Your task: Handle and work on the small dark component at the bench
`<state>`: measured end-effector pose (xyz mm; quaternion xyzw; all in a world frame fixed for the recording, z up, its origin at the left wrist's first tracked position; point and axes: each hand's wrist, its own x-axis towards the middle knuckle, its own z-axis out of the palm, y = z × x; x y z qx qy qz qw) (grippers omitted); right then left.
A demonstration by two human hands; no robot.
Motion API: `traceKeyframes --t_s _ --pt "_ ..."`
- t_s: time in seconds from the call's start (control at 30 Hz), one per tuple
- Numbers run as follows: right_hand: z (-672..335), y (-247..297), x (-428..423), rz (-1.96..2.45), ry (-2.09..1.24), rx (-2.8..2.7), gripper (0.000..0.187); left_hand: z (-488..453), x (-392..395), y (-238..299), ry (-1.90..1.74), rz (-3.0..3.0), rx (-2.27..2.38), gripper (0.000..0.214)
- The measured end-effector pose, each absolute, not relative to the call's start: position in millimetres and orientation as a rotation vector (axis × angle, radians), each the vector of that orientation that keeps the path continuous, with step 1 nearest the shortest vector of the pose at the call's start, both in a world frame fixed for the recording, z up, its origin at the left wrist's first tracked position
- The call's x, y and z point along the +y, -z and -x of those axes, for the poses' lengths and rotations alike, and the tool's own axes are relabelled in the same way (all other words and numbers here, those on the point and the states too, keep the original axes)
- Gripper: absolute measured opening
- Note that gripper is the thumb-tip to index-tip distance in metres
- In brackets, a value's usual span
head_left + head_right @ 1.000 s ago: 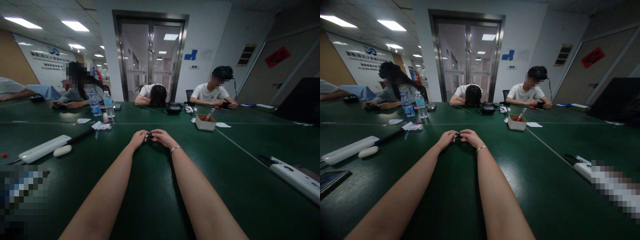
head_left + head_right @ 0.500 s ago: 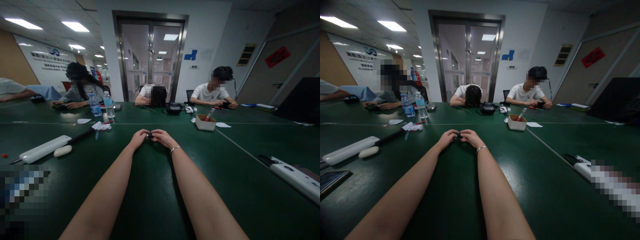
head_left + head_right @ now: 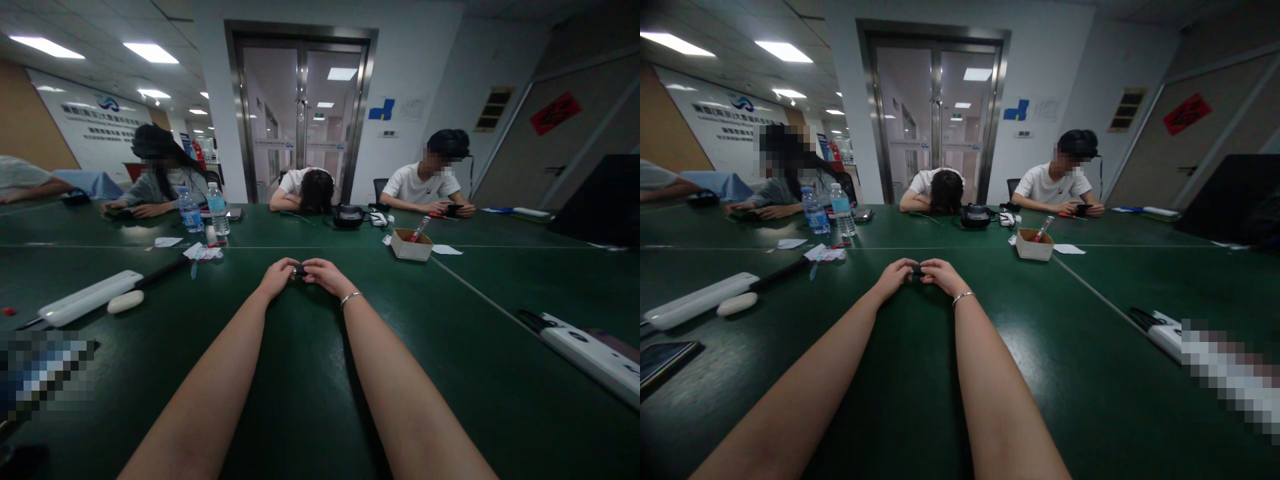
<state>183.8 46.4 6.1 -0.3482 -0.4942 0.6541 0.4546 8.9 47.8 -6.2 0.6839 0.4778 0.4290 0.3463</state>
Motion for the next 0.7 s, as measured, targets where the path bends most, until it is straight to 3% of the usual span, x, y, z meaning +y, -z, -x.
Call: traceKeyframes --t_s 0.7 --pt "-184.1 -6.2 46.7 0.878 -1.604 -1.228 0.013 -8.3 47.2 4.5 -1.071 -1.758 1.224 0.034"
